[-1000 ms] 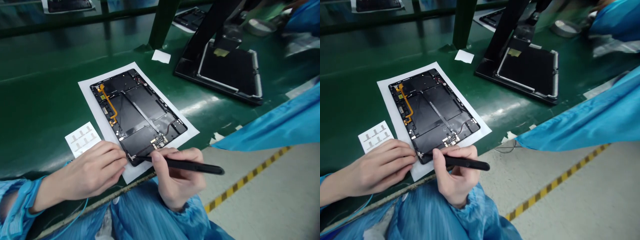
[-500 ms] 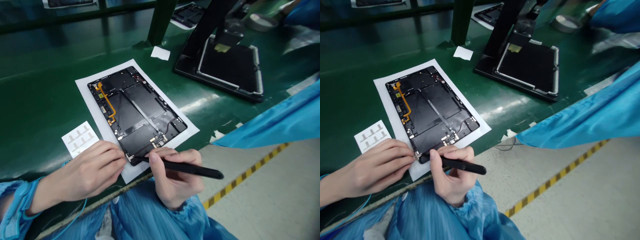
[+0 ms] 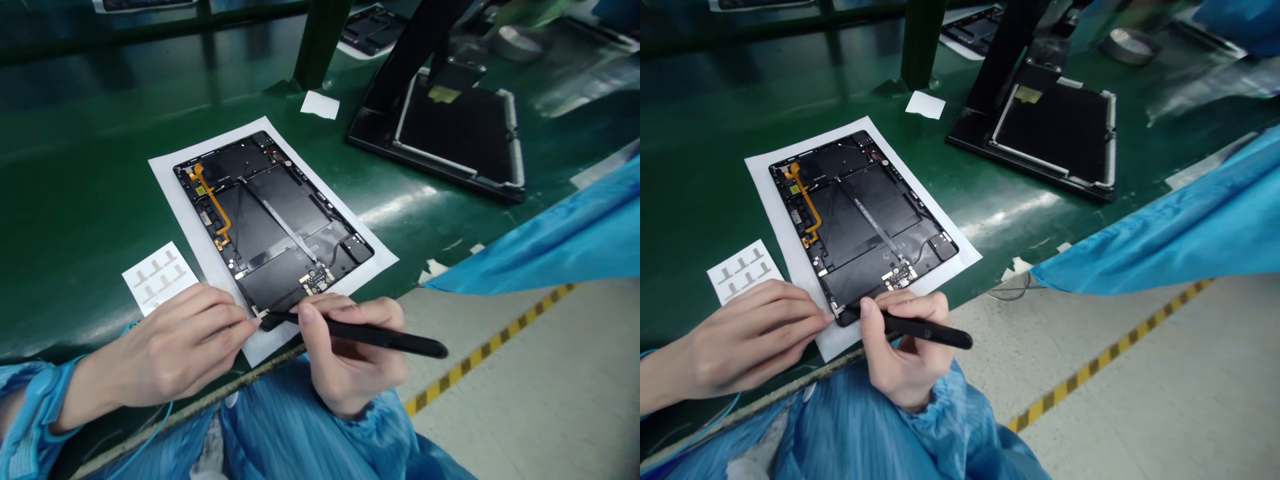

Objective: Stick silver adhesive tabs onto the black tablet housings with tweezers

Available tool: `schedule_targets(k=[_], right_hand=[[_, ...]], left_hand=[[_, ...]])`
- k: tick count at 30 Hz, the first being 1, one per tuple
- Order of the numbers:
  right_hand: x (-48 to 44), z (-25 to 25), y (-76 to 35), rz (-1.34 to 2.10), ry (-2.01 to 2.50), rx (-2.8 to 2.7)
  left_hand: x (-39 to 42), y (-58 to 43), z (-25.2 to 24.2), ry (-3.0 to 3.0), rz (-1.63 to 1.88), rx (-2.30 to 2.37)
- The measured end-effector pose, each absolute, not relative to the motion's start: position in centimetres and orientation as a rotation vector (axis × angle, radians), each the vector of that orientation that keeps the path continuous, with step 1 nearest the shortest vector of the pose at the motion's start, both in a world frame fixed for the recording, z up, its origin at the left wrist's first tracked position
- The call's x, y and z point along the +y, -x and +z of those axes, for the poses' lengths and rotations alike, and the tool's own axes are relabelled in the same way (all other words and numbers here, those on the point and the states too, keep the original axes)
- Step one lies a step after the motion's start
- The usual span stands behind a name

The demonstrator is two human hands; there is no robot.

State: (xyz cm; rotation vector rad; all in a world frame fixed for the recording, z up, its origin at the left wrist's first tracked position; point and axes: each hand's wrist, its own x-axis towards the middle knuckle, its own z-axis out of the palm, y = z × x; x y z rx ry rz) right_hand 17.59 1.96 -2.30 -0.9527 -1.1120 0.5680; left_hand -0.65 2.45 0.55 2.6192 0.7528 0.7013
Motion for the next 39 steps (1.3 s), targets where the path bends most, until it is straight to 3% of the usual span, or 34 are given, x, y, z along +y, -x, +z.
schedule_targets(k=[19, 26, 39], right_hand=[[2.1, -1.3, -19.7, 0.586, 1.12, -1.329], [2.3, -1.0, -19.7, 0.801, 1.064, -1.395], [2.7, -0.7, -19.5, 0.83, 1.06, -1.467]], left_hand=[[2.0, 0.2, 0.7, -2.59, 0.611, 0.863], [2.2, 0.0, 0.8, -2.61, 0.625, 0.846], [2.3, 0.0, 0.8, -2.604, 0.61, 0.848]])
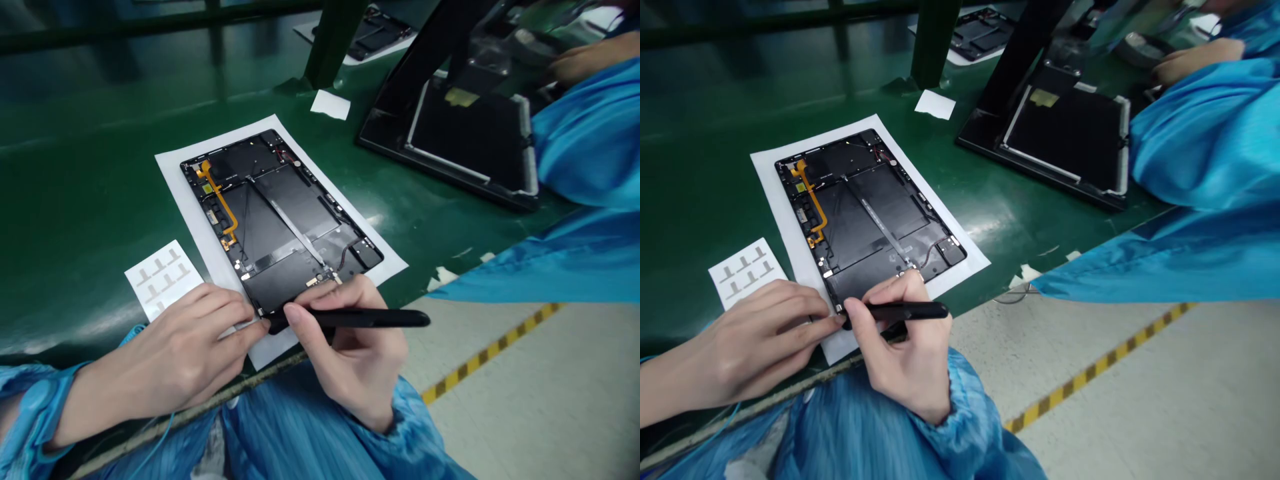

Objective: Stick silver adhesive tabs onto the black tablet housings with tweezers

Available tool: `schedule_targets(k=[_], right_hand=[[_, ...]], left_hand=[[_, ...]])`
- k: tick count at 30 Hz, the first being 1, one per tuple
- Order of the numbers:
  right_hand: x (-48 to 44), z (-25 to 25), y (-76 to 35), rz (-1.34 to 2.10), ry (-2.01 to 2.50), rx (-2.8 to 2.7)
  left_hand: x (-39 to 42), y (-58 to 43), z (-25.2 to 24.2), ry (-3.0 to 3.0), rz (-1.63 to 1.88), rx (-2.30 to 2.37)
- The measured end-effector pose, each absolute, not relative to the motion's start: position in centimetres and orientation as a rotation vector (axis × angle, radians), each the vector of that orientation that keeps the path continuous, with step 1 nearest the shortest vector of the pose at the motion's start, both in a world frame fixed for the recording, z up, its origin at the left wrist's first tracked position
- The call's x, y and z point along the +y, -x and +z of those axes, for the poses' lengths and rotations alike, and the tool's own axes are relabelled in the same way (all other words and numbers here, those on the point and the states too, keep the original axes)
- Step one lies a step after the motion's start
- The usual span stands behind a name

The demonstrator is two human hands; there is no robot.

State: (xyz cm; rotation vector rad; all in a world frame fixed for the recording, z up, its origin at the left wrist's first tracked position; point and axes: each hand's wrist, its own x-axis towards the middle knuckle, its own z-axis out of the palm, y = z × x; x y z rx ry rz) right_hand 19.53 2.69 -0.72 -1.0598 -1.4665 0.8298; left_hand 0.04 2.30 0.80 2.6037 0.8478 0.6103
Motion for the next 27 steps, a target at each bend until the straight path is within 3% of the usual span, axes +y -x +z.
schedule_targets(k=[27], right_hand=[[2.41, -0.89, -19.58, 0.854, 1.185, -1.37]], left_hand=[[2.71, 0.71, 0.27, -2.63, 0.687, 0.923]])
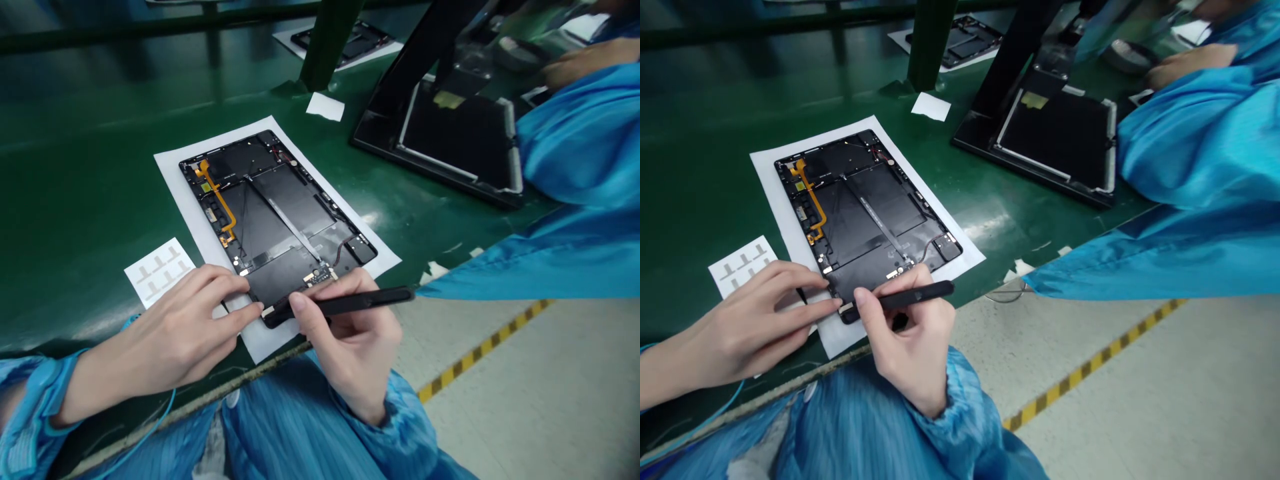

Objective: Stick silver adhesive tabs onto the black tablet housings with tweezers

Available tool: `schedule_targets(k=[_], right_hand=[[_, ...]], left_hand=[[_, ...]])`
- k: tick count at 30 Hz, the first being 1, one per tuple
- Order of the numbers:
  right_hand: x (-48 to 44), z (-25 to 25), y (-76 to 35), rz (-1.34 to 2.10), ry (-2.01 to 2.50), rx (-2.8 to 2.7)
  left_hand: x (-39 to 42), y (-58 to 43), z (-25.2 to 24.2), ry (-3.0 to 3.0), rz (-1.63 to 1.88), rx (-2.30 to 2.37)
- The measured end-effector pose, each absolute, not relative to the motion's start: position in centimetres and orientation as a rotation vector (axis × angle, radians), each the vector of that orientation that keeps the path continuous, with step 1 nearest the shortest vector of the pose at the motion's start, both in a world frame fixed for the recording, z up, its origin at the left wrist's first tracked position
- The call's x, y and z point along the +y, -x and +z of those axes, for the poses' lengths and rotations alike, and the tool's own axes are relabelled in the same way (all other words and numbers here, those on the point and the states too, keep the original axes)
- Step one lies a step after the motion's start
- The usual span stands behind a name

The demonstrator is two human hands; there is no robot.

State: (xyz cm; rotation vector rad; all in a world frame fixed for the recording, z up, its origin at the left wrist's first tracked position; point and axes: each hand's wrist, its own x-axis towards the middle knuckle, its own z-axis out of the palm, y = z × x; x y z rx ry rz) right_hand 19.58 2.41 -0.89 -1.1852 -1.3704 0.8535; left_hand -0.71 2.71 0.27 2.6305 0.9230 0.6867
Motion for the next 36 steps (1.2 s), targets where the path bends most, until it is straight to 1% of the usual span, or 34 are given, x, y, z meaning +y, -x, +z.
schedule_targets(k=[6, 12, 18, 25, 29, 32, 36], right_hand=[[2.4, -1.1, -19.0, 0.794, 1.146, -1.378], [1.9, -1.7, -18.5, 0.7, 0.931, -1.425], [1.9, -1.9, -18.9, 0.67, 1.006, -1.512], [2.1, -1.8, -19.0, 0.693, 0.966, -1.478], [2.0, -1.8, -19.5, 0.754, 1.009, -1.517], [2.5, -1.5, -20.6, 0.887, 1.017, -1.565], [4.0, -0.9, -22.1, 1.047, 0.906, -1.733]], left_hand=[[2.7, 0.6, 0.2, -2.633, 0.674, 0.953], [2.8, 0.6, 0.1, -2.617, 0.651, 0.953], [2.7, 0.7, 0.1, -2.621, 0.644, 0.942], [2.9, 0.6, 0.2, -2.638, 0.656, 0.948], [2.8, 0.5, 0.2, -2.629, 0.641, 0.942], [2.8, 0.6, 0.2, -2.628, 0.628, 0.918], [2.8, 0.7, 0.2, -2.622, 0.684, 0.867]])
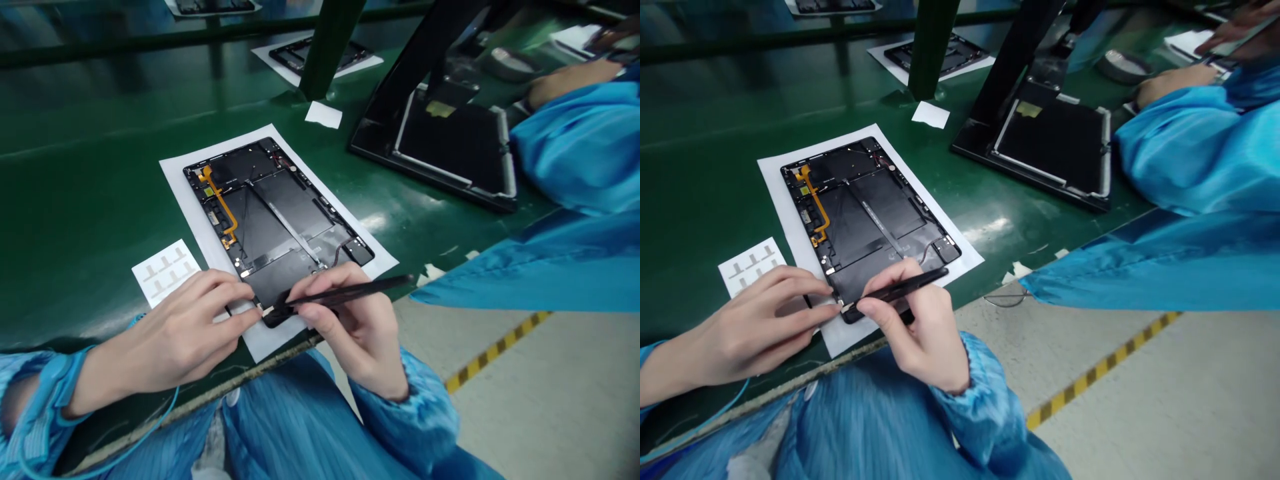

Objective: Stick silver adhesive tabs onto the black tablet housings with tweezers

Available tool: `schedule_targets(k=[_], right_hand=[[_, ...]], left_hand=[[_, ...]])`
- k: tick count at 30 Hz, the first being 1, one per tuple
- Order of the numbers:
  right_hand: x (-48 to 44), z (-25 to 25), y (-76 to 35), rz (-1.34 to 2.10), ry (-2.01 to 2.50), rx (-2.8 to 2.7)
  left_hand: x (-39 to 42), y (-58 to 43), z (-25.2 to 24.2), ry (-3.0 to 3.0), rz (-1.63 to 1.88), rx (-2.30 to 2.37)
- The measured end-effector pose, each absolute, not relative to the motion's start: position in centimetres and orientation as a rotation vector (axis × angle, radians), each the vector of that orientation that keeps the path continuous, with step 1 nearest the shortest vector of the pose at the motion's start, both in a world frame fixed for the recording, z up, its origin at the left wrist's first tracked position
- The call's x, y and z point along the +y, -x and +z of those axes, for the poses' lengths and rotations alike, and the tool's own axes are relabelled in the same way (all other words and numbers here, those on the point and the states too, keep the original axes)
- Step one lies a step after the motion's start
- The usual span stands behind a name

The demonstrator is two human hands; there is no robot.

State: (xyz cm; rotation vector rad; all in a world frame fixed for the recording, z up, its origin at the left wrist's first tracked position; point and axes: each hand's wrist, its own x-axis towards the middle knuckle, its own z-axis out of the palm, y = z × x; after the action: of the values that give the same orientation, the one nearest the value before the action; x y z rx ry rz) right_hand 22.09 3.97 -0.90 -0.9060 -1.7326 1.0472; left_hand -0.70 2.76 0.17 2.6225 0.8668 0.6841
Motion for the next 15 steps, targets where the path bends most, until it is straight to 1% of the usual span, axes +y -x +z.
schedule_targets(k=[4, 15], right_hand=[[5.0, -0.6, -22.4, 1.077, 0.813, -1.808], [5.4, -0.4, -22.0, 1.076, 0.832, -1.893]], left_hand=[[2.7, 0.8, 0.3, -2.612, 0.68, 0.835], [2.8, 0.8, 0.3, -2.619, 0.68, 0.833]])
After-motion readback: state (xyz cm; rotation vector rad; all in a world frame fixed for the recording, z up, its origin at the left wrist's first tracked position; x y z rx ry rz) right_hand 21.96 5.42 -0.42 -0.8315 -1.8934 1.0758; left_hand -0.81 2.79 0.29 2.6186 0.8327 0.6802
